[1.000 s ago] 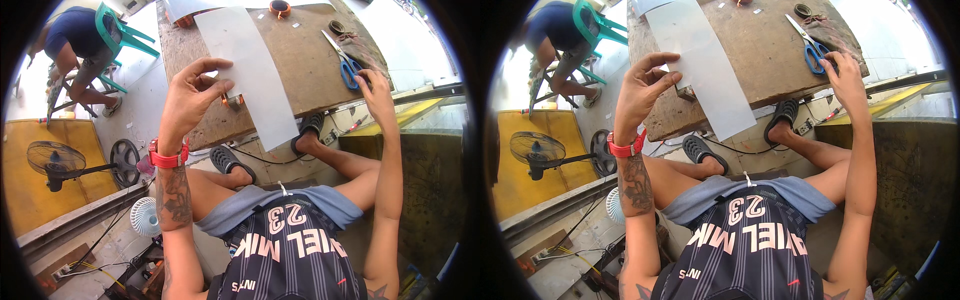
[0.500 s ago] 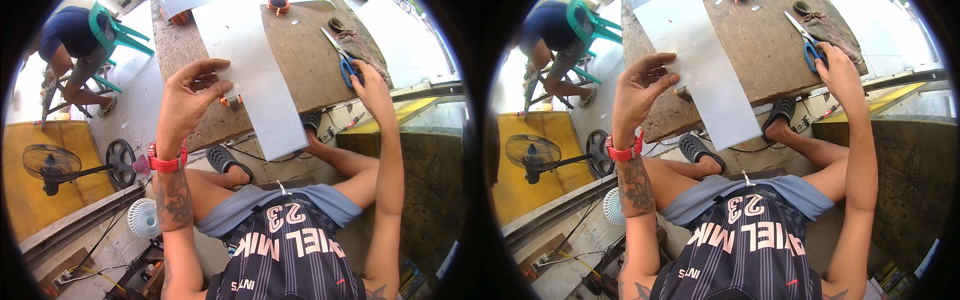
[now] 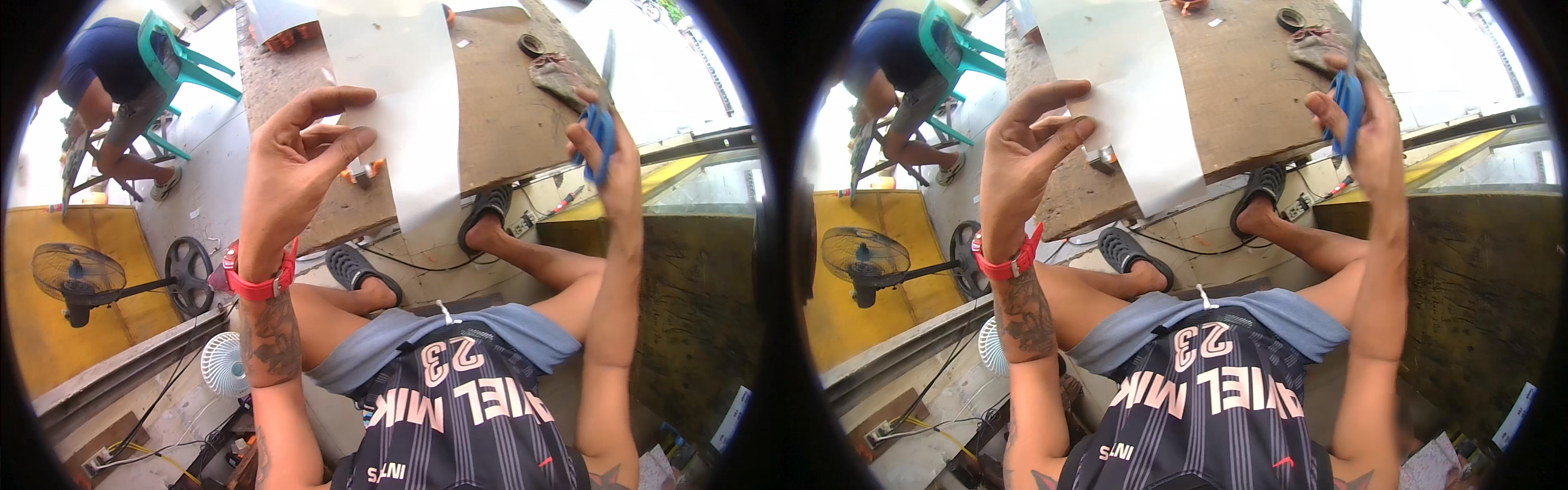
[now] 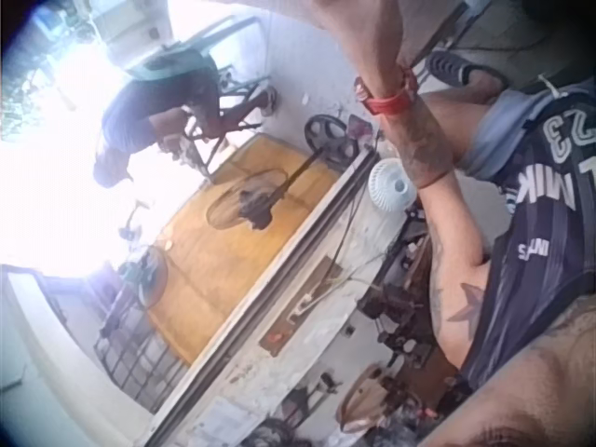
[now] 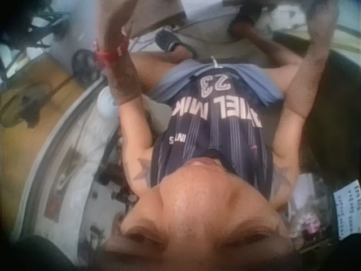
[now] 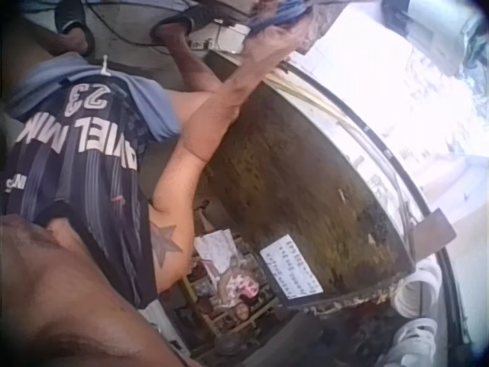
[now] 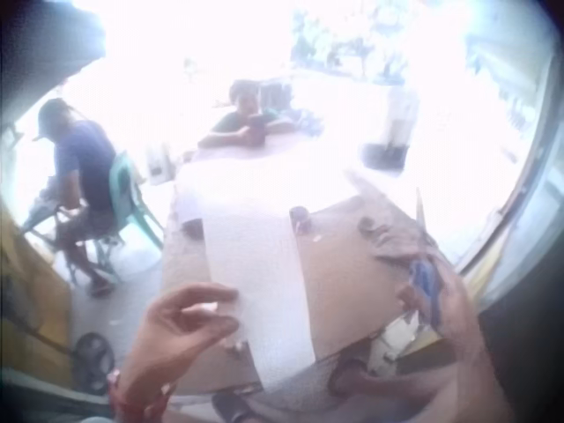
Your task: The person cuts strips of white and orange tape using scissors and wraps them around a small metal electrical component. They also cut a larger white sheet into smaller pieces. The task involves precise cutting and wrapping of materials around the component.
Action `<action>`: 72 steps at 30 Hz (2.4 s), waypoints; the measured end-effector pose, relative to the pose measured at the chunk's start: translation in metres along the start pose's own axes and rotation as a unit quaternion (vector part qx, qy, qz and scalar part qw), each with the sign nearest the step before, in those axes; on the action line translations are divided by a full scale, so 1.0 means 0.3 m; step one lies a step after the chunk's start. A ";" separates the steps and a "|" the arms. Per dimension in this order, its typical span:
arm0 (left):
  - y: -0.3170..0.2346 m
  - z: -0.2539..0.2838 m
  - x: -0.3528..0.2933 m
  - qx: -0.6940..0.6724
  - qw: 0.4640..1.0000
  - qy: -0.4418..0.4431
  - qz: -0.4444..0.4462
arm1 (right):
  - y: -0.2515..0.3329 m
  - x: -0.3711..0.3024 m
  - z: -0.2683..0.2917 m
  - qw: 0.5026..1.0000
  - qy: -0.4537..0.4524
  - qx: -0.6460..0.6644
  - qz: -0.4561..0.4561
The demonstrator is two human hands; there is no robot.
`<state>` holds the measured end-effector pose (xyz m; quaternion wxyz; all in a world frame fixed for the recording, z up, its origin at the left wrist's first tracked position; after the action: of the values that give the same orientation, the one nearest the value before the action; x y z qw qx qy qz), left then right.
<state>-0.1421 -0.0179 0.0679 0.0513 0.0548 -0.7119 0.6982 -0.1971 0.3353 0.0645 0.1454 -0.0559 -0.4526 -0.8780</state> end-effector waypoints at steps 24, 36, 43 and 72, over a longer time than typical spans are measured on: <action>0.116 -0.259 -0.020 -0.119 0.991 -0.061 0.029 | 0.052 -0.457 -0.398 0.926 0.221 0.256 -0.170; 0.111 -0.251 -0.028 -0.119 0.990 -0.073 0.017 | 0.051 -0.454 -0.388 0.930 0.253 0.202 -0.173; 0.108 -0.253 -0.032 -0.108 0.990 -0.091 0.001 | 0.056 -0.439 -0.370 0.925 0.248 0.236 -0.165; 0.139 -0.308 -0.072 -0.109 0.991 -0.057 0.049 | 0.033 -0.436 -0.393 0.923 0.236 0.242 -0.182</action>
<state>-0.1275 0.0753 0.0251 -0.0181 0.0539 -0.7874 0.6138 -0.0656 0.2611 -0.0268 0.0946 0.2729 -0.6065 -0.7408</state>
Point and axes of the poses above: each hand's wrist, its own x-axis towards the middle knuckle, its own z-axis out of the back of the hand, y = z × x, the point moved 8 cm from there along x, towards the middle knuckle, and after that the axes turned 7 degrees about -x, right-handed, at the moved point
